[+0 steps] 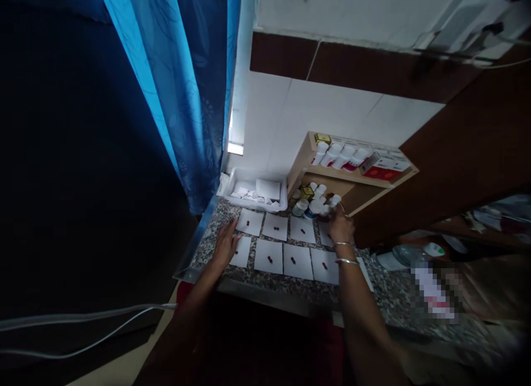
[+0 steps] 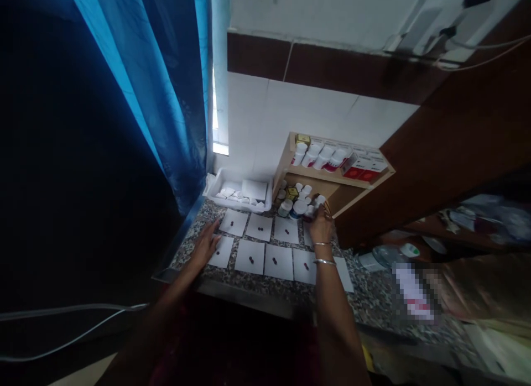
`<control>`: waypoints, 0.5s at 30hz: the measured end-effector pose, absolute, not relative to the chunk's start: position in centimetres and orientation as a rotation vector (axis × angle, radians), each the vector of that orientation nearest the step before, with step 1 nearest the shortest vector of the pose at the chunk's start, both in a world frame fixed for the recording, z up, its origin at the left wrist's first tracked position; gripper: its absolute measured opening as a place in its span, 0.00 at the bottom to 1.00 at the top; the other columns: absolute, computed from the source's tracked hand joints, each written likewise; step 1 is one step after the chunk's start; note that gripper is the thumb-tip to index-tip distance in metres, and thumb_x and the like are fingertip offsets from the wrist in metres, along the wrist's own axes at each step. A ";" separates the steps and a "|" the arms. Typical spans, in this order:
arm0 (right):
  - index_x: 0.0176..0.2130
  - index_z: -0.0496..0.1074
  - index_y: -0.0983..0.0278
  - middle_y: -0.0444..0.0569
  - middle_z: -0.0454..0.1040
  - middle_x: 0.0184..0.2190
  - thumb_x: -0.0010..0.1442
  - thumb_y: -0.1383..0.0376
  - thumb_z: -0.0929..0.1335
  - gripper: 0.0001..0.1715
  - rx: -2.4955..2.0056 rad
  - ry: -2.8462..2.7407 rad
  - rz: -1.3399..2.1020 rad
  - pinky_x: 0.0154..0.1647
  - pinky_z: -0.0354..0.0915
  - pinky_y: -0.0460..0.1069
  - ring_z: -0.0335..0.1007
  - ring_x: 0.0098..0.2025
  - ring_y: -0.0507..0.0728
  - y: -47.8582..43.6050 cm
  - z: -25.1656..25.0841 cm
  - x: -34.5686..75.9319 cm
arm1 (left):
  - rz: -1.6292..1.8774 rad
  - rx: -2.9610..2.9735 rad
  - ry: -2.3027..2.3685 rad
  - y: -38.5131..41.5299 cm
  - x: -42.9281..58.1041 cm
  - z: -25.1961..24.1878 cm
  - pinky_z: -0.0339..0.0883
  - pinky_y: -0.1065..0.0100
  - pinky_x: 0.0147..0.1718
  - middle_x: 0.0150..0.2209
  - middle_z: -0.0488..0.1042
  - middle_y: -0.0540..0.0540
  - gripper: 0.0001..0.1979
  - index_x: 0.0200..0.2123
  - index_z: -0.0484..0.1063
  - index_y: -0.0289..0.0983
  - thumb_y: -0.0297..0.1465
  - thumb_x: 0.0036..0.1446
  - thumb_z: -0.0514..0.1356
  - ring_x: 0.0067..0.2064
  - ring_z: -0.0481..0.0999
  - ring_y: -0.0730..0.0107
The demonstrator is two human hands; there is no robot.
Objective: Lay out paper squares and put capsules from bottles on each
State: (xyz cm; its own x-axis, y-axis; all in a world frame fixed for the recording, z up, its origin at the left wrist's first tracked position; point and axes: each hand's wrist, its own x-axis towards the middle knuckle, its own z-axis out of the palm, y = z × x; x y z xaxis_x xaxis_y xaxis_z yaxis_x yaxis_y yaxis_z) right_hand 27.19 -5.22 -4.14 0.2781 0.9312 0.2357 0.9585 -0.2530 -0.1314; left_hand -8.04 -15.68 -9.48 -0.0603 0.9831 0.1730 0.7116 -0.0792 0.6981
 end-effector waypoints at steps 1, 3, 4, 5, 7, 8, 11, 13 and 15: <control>0.59 0.57 0.66 0.61 0.70 0.45 0.60 0.65 0.57 0.28 -2.266 -1.743 -0.184 0.40 0.58 0.53 0.64 0.45 0.62 -6.4 -4.2 27.1 | 0.854 1.868 1.812 -14.9 -8.1 -9.6 0.47 0.55 0.58 0.57 0.62 0.41 0.25 0.59 0.55 0.36 0.34 0.58 0.48 0.61 0.53 0.57; 0.54 0.64 0.64 0.59 0.69 0.47 0.61 0.63 0.56 0.24 -2.209 -1.762 -0.202 0.44 0.57 0.55 0.60 0.48 0.63 -8.8 -4.7 26.5 | 0.733 1.940 1.815 -13.5 -8.0 -9.8 0.43 0.54 0.58 0.57 0.63 0.42 0.25 0.60 0.52 0.36 0.33 0.59 0.47 0.63 0.48 0.58; 0.51 0.67 0.64 0.58 0.69 0.47 0.61 0.63 0.55 0.23 -2.185 -1.783 -0.187 0.45 0.56 0.56 0.59 0.49 0.63 -9.9 -5.1 25.9 | 0.678 1.966 1.811 -12.8 -7.9 -10.0 0.42 0.54 0.58 0.56 0.65 0.43 0.25 0.61 0.50 0.37 0.33 0.60 0.46 0.63 0.47 0.58; 0.48 0.70 0.64 0.56 0.70 0.46 0.62 0.62 0.55 0.22 -2.152 -1.827 -0.152 0.47 0.55 0.56 0.58 0.49 0.63 -10.8 -5.5 25.2 | 0.616 1.982 1.808 -12.2 -7.8 -10.1 0.41 0.54 0.58 0.55 0.65 0.43 0.26 0.61 0.49 0.38 0.33 0.60 0.46 0.64 0.45 0.59; 0.44 0.72 0.64 0.54 0.71 0.45 0.62 0.62 0.56 0.21 -2.067 -1.934 -0.078 0.48 0.54 0.56 0.58 0.50 0.62 -12.0 -6.5 23.5 | 0.499 1.987 1.814 -11.0 -7.5 -10.3 0.40 0.54 0.58 0.55 0.66 0.44 0.26 0.62 0.47 0.39 0.32 0.60 0.47 0.64 0.44 0.60; 0.44 0.72 0.64 0.53 0.72 0.45 0.61 0.62 0.57 0.20 -2.024 -1.994 -0.046 0.49 0.53 0.56 0.57 0.50 0.62 -12.2 -6.9 22.5 | 0.452 1.992 1.810 -10.5 -7.4 -10.4 0.40 0.55 0.58 0.55 0.66 0.44 0.27 0.62 0.47 0.40 0.32 0.59 0.48 0.64 0.43 0.60; 0.49 0.69 0.61 0.52 0.70 0.48 0.60 0.62 0.60 0.19 -1.947 -2.185 0.035 0.48 0.53 0.58 0.55 0.53 0.63 -11.6 -7.8 19.8 | 0.375 2.012 1.817 -9.3 -7.2 -10.5 0.37 0.54 0.58 0.54 0.67 0.41 0.30 0.62 0.45 0.39 0.32 0.58 0.50 0.64 0.41 0.59; 0.52 0.65 0.61 0.54 0.68 0.51 0.59 0.61 0.61 0.21 -1.946 -2.294 0.098 0.47 0.53 0.59 0.52 0.54 0.64 -10.7 -8.1 18.3 | 0.322 2.027 1.835 -9.0 -7.1 -10.5 0.36 0.53 0.58 0.53 0.68 0.40 0.31 0.62 0.44 0.39 0.32 0.57 0.51 0.64 0.42 0.58; 0.54 0.63 0.61 0.55 0.66 0.52 0.59 0.60 0.62 0.23 -1.968 -2.367 0.166 0.47 0.53 0.59 0.50 0.56 0.65 -9.8 -8.3 17.2 | 0.300 2.018 1.859 -8.9 -7.1 -10.5 0.37 0.51 0.58 0.53 0.68 0.40 0.31 0.62 0.45 0.39 0.31 0.57 0.51 0.64 0.43 0.56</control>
State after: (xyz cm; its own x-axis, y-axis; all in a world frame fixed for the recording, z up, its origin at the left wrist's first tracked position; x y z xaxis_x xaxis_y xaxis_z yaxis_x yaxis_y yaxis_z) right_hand 17.25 -9.83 -8.29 -0.1839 0.9827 -0.0238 0.9764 0.1798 -0.1200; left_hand -7.05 -8.90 -10.54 0.1024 0.9900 -0.0976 0.9090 -0.0532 0.4135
